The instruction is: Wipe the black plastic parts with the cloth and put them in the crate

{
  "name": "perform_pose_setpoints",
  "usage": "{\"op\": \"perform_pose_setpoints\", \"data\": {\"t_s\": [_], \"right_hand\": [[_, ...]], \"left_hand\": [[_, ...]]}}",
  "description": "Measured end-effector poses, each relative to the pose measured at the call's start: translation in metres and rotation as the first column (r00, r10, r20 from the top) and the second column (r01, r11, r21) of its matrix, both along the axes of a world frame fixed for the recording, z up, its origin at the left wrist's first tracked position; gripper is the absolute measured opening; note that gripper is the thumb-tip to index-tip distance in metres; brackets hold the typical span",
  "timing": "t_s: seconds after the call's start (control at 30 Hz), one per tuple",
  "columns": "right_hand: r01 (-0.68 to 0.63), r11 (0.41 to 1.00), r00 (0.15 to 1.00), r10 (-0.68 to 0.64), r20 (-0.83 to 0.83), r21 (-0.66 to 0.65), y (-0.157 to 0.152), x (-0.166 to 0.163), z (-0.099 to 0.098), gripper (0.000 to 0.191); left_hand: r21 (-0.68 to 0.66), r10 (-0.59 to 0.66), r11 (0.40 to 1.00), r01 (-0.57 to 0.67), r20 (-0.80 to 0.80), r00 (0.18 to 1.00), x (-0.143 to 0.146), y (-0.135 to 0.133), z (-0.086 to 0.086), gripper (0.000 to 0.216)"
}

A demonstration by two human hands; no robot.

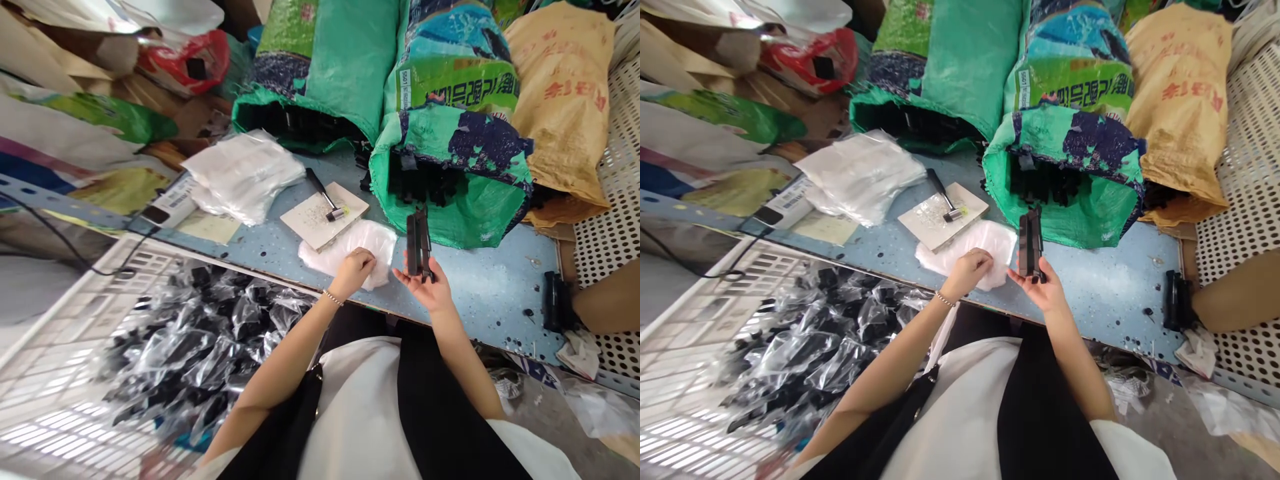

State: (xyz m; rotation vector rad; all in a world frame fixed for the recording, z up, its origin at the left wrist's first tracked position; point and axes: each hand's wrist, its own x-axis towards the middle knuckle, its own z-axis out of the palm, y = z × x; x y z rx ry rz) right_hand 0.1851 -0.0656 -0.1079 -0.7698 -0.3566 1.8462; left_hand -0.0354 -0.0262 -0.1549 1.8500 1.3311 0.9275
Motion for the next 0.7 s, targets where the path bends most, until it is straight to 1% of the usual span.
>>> {"op": "perform_pose_setpoints", "data": {"t_s": [0.07,0.17,0.23,0.3,0.33,0.4,0.43,0.5,0.57,0.63,0.7], "right_hand": [[-0.012,1.000,0.999,0.012,-0.040,0.002,0.016,-0.017,-0.005,0.031],[0.020,0.999,1.000,-0.020,-0.003,-0.050,0.033,-0.036,-0.020,0.025],[0.044,0.994,0.999,-0.042,0.021,-0.096,0.039,-0.042,-0.029,0.024],[0.060,0.990,0.998,-0.057,0.025,-0.127,0.039,-0.040,-0.033,0.025],[0.073,0.989,0.997,-0.070,0.029,-0.127,0.036,-0.037,-0.033,0.025],[0.096,0.990,0.995,-0.091,0.051,-0.099,0.024,-0.025,-0.028,0.024],[0.087,0.993,0.995,-0.082,0.063,-0.082,0.016,-0.017,-0.025,0.026],[0.000,0.997,0.998,0.005,0.068,-0.079,-0.007,0.001,-0.017,0.034],[-0.152,0.979,0.986,0.159,0.041,-0.135,-0.032,0.016,-0.013,0.044],[-0.312,0.923,0.949,0.313,-0.033,-0.224,-0.051,0.025,-0.015,0.051],[-0.428,0.853,0.904,0.403,-0.144,-0.299,-0.061,0.025,-0.023,0.055]], "left_hand": [[0.014,0.017,1.000,-0.018,0.070,0.997,-0.001,-0.003,0.003,0.016],[0.054,0.061,0.996,-0.071,0.164,0.984,-0.003,-0.011,0.013,0.015],[0.117,0.081,0.988,-0.102,0.172,0.982,-0.006,-0.017,0.020,0.014],[0.209,0.096,0.971,-0.119,0.113,0.989,-0.009,-0.021,0.025,0.009],[0.260,0.095,0.960,-0.108,0.061,0.994,-0.010,-0.022,0.025,0.009],[0.340,0.075,0.939,-0.046,-0.073,0.995,-0.010,-0.022,0.021,0.018],[0.361,0.060,0.933,-0.004,-0.143,0.988,-0.010,-0.022,0.018,0.022],[0.363,0.030,0.929,0.068,-0.258,0.966,-0.007,-0.021,0.010,0.029],[0.344,0.018,0.935,0.090,-0.297,0.955,-0.005,-0.020,0.002,0.039],[0.326,-0.001,0.941,0.090,-0.265,0.964,-0.002,-0.020,-0.003,0.052],[0.308,-0.020,0.948,0.079,-0.189,0.982,-0.001,-0.020,-0.007,0.060]]}}
